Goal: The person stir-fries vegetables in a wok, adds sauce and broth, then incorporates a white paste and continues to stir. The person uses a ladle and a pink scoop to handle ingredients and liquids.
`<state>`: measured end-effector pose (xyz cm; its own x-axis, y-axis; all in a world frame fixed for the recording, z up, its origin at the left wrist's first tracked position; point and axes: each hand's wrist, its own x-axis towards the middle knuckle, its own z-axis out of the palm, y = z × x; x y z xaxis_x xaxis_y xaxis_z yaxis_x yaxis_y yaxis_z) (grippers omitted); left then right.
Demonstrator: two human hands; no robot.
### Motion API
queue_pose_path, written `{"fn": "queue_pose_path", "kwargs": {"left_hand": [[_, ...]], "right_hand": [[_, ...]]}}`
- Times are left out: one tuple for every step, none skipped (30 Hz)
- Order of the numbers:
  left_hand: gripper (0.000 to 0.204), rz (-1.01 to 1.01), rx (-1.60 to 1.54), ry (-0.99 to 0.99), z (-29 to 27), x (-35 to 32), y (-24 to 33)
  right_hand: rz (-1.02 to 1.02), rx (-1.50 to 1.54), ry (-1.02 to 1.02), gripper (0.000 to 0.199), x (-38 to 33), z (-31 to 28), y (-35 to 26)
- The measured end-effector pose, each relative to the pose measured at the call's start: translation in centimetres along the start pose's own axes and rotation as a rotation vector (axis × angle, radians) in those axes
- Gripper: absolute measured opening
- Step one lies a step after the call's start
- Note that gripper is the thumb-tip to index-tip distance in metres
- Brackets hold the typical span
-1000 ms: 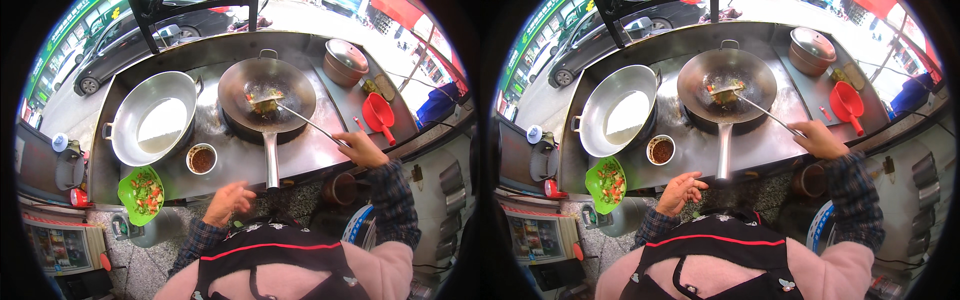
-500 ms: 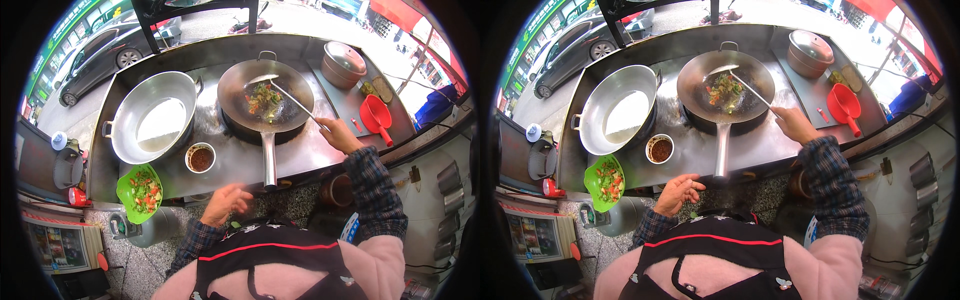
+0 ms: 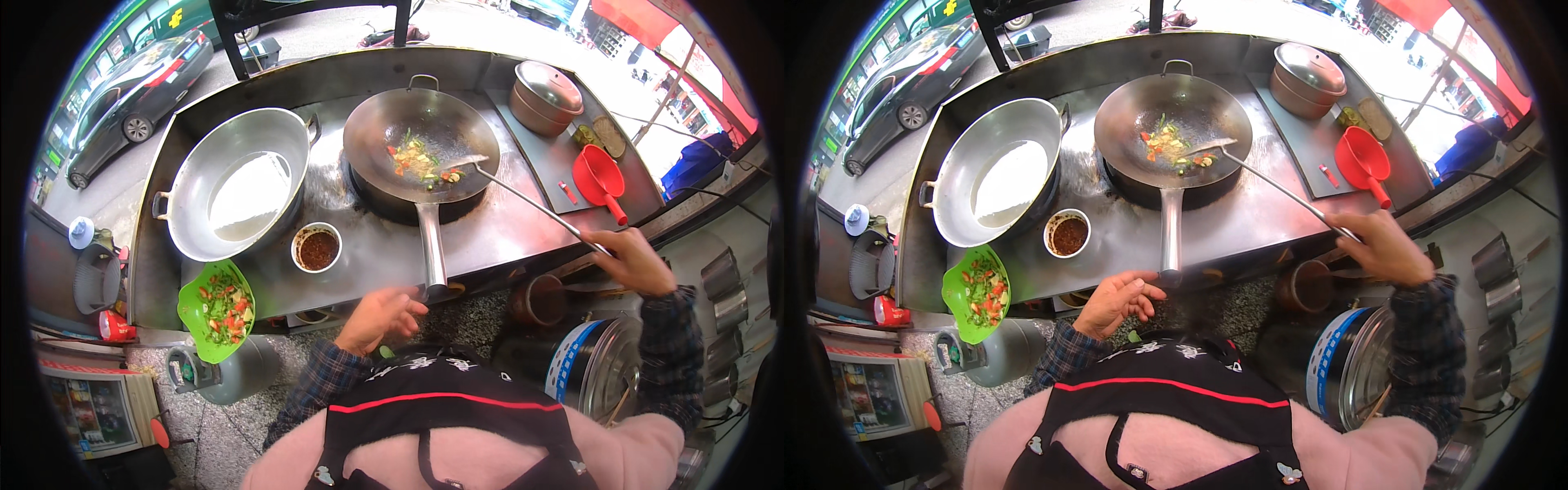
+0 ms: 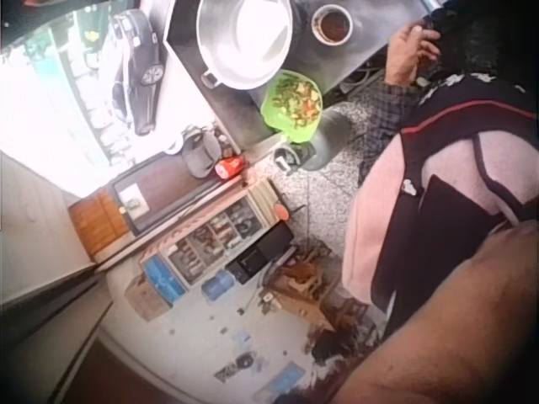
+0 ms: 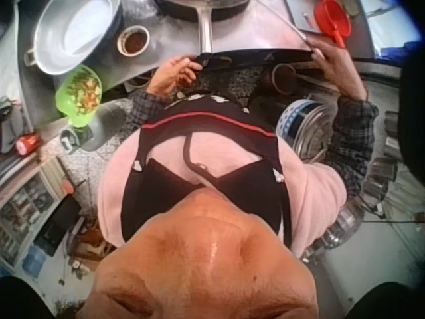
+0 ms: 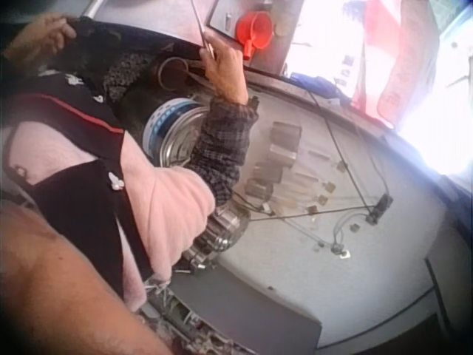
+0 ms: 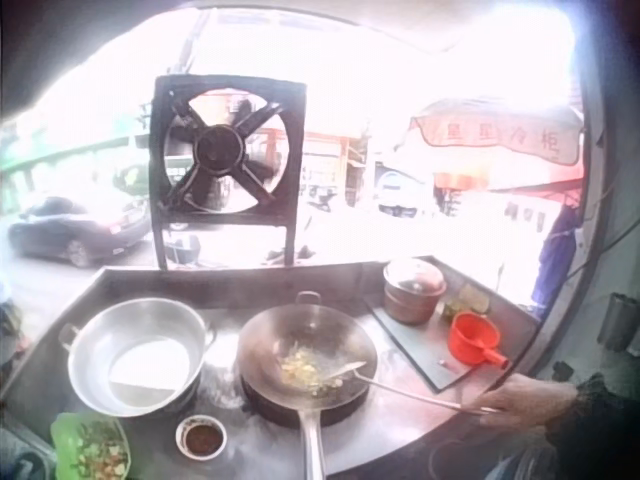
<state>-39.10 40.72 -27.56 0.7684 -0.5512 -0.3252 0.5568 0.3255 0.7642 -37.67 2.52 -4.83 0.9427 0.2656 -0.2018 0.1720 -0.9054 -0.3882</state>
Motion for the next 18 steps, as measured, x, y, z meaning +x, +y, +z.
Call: {"fn": "queue_pose_path", "kwargs": {"left_hand": [[0.039, 0.004, -0.010, 0.011, -0.2, -0.1, 0.0], [0.039, 0.008, -0.019, 0.023, -0.4, -0.2, 0.0], [0.038, -0.005, -0.020, 0.055, -0.7, -0.3, 0.0], [0.038, 0.008, -0.030, 0.056, -1.0, -0.4, 0.0], [0.038, 0.000, -0.031, 0.075, -1.3, -0.5, -0.1], [0.037, -0.006, -0.034, 0.094, -1.5, -0.7, -0.2], [0.037, 0.003, -0.023, 0.114, -1.8, -1.0, -0.3], [0.036, 0.015, -0.010, 0.136, -2.1, -1.4, -0.4], [0.036, 0.035, 0.006, 0.160, -2.6, -1.6, -0.5], [0.035, 0.040, 0.011, 0.181, -3.2, -2.1, -0.5], [0.034, 0.047, -0.012, 0.222, -3.8, -2.8, -0.8], [0.034, 0.056, -0.039, 0.264, -4.6, -3.7, -1.1], [0.033, 0.065, -0.067, 0.305, -5.3, -4.6, -1.5], [0.032, 0.064, -0.060, 0.360, -6.1, -5.4, -1.9], [0.031, 0.074, -0.079, 0.405, -6.8, -6.2, -2.5], [0.030, 0.079, -0.095, 0.458, -7.4, -6.9, -3.1], [0.030, 0.059, -0.105, 0.536, -8.0, -7.5, -3.7], [0.029, 0.060, -0.127, 0.581, -8.5, -8.1, -4.2]], "right_hand": [[0.124, 0.018, -0.071, 0.031, -0.9, -1.2, -1.1], [0.165, -0.018, -0.112, 0.031, -1.1, -2.0, -1.9], [0.205, -0.057, -0.154, 0.031, -1.0, -2.4, -2.4], [0.246, -0.096, -0.197, 0.030, -0.7, -2.5, -2.5], [0.097, -0.117, -0.123, 0.031, 0.1, -1.7, -2.2], [-0.054, -0.137, -0.049, 0.031, 1.7, 0.1, -1.5], [-0.206, -0.155, 0.025, 0.032, 3.3, 2.1, -0.6], [-0.177, -0.140, 0.051, 0.033, 5.2, 4.0, 0.4], [-0.087, -0.143, 0.056, 0.035, 6.6, 5.3, 1.4], [0.006, 0.004, 0.022, 0.036, 7.5, 5.9, 2.4], [0.055, 0.089, 0.069, 0.036, 7.9, 6.6, 3.2], [0.163, 0.220, 0.081, 0.036, 8.4, 7.6, 3.8], [0.234, 0.373, 0.097, 0.035, 8.7, 8.5, 4.1], [0.235, 0.539, 0.154, 0.037, 9.3, 10.0, 4.0], [0.213, 0.648, 0.165, 0.038, 9.7, 11.2, 3.8], [0.219, 0.751, 0.179, 0.039, 10.2, 12.3, 3.5], [0.268, 0.843, 0.187, 0.040, 10.4, 13.1, 3.1], [0.241, 0.889, 0.129, 0.041, 10.4, 13.5, 2.7]]}}
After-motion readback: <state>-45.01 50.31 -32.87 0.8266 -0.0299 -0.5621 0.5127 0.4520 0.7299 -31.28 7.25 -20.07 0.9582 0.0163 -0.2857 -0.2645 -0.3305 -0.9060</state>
